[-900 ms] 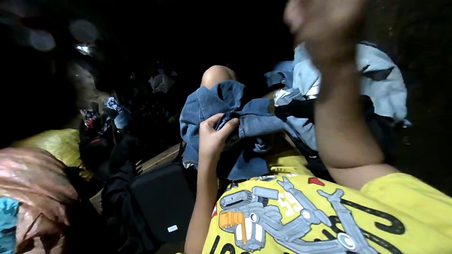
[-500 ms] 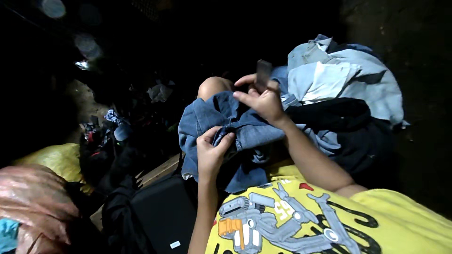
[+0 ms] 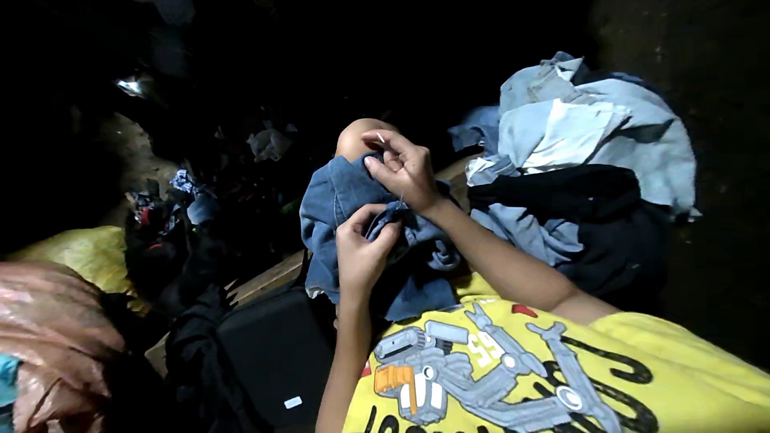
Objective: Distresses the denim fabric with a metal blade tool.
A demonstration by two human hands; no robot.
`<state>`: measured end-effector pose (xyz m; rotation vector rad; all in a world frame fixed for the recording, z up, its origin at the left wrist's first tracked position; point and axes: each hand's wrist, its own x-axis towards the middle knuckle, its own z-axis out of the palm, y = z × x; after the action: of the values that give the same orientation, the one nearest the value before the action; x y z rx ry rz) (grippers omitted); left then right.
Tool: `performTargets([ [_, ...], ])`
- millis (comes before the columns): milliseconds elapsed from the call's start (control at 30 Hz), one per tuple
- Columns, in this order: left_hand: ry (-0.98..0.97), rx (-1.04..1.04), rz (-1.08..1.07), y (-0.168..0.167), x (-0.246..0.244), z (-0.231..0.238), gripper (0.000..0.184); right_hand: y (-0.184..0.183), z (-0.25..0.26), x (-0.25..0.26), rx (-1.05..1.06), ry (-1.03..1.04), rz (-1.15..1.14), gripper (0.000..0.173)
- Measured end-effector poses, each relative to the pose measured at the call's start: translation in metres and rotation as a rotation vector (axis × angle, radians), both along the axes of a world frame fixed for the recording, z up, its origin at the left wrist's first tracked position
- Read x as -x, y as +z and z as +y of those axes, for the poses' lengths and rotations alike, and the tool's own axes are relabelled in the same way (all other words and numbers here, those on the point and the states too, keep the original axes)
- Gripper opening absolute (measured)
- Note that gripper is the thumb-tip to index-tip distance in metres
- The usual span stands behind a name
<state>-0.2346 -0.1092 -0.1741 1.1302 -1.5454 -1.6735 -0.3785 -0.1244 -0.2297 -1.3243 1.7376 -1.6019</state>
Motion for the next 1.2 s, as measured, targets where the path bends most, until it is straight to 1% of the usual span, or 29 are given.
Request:
performTargets([
  [167,-0.025,0.013,0.014,-0.002,0.002,-0.001,0.014,0.002,0.0,0.003,0.017,-0.038,-0.22,0.035],
  [233,-0.026,0.019,0.01,-0.002,0.003,-0.001,0.014,-0.004,-0.002,0.004,0.065,-0.11,-0.297,0.027],
  [333,-0.02,0.024,0.018,-0.002,0.003,0.0,0.014,-0.009,-0.004,0.006,0.093,-0.215,-0.408,0.009],
  [500,-0.022,0.026,-0.018,0.0,0.004,0.0,0.013,-0.009,-0.006,0.006,0.074,-0.233,-0.449,0.007],
  [667,-0.035,0.047,-0.027,-0.002,0.006,0.002,0.014,-0.011,-0.005,0.008,0.016,-0.271,-0.467,0.017],
  [767,-0.033,0.055,-0.014,-0.002,0.006,0.001,0.015,-0.011,-0.005,0.011,-0.016,-0.252,-0.457,0.011],
  [833,-0.034,0.056,-0.017,-0.002,0.005,0.001,0.015,-0.011,-0.006,0.012,-0.023,-0.255,-0.468,0.01],
  [967,-0.022,0.046,-0.017,-0.001,0.002,0.003,0.015,-0.005,-0.005,0.017,0.011,-0.275,-0.437,0.021],
  [1067,-0.007,0.045,-0.006,-0.002,0.001,0.003,0.015,0.013,-0.007,0.039,0.182,-0.307,-0.336,0.034],
  [1100,-0.006,0.047,-0.005,-0.002,0.0,0.003,0.015,0.019,-0.009,0.049,0.23,-0.319,-0.29,0.043],
  [1133,-0.007,0.048,-0.005,-0.003,-0.001,0.003,0.015,0.023,-0.012,0.06,0.241,-0.327,-0.238,0.055],
  [1167,-0.013,0.051,0.001,-0.003,-0.001,0.004,0.015,0.025,-0.016,0.071,0.212,-0.328,-0.197,0.067],
  [1200,-0.018,0.051,0.008,-0.003,-0.001,0.003,0.015,0.027,-0.019,0.079,0.182,-0.335,-0.185,0.074],
])
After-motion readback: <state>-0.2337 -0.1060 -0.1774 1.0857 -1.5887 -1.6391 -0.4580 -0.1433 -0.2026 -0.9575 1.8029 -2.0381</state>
